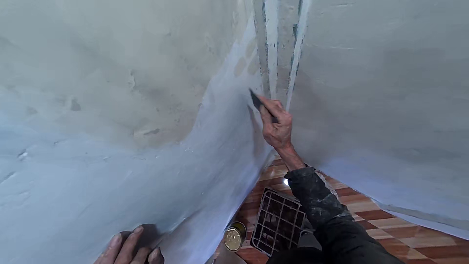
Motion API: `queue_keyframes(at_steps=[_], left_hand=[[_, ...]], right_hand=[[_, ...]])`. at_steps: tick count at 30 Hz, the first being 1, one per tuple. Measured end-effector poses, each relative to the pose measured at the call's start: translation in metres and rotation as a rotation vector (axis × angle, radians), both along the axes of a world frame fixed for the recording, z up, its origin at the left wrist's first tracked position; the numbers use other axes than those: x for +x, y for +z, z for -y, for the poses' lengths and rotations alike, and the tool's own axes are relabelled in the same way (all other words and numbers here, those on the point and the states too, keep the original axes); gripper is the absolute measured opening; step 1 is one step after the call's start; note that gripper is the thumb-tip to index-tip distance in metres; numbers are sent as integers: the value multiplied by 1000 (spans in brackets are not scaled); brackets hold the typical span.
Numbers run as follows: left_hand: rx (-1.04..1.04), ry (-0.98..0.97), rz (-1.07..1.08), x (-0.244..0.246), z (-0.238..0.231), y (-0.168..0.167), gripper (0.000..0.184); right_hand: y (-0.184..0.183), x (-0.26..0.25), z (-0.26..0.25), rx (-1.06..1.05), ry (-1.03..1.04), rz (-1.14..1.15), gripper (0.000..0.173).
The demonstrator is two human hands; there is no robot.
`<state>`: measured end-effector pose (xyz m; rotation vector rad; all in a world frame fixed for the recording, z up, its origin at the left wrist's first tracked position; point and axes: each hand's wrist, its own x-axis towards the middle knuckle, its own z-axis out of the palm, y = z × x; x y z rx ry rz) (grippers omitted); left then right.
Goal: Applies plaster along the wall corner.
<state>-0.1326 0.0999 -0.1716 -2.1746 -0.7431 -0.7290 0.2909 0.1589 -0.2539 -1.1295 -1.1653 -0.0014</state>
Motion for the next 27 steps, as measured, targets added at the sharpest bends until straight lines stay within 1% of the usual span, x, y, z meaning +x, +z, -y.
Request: queue_keyframes(at_steps=[3,5,7,9,11,12,13,15,17,21,22,24,26,27], left_hand=[[10,-1,-14,-3,1,-2,30],[23,-1,-16,-3,1,-1,30],[51,5,-12,-2,-1,-3,31],[73,24,-8,-1,-1,-4,32],[85,45,-12,1,0,-4,31],[91,49,-14,1,0,-4,31],[99,51,-16,1,0,-5,31],[120,61,-23,3,0,-4,33],[136,71,-27,4,-1,-4,37],[125,114,-9,4,1,-8,49],[65,111,14,4,2,-11,51],[-156,100,109,7,14,-24,53],[-420,135,291,24,46,-47,49],[-540,169,413,41,75,-62,43]], right_hand=[[1,7,14,-51,-17,-222,38],[2,11,21,-38,34,-321,39],[-5,12,25,-52,102,-525,34],[-22,9,37,-180,170,-873,27],[-47,4,60,-345,237,-1233,28],[-62,1,76,-425,264,-1375,31],[-77,-3,96,-497,301,-1482,32],[-100,-9,146,-610,356,-1607,30],[-113,-11,202,-702,376,-1636,27],[-122,1,304,-833,304,-1581,21],[-120,7,326,-848,286,-1559,19],[-114,16,369,-851,225,-1488,19],[-109,23,409,-866,150,-1314,27],[-108,25,430,-900,112,-1170,29]])
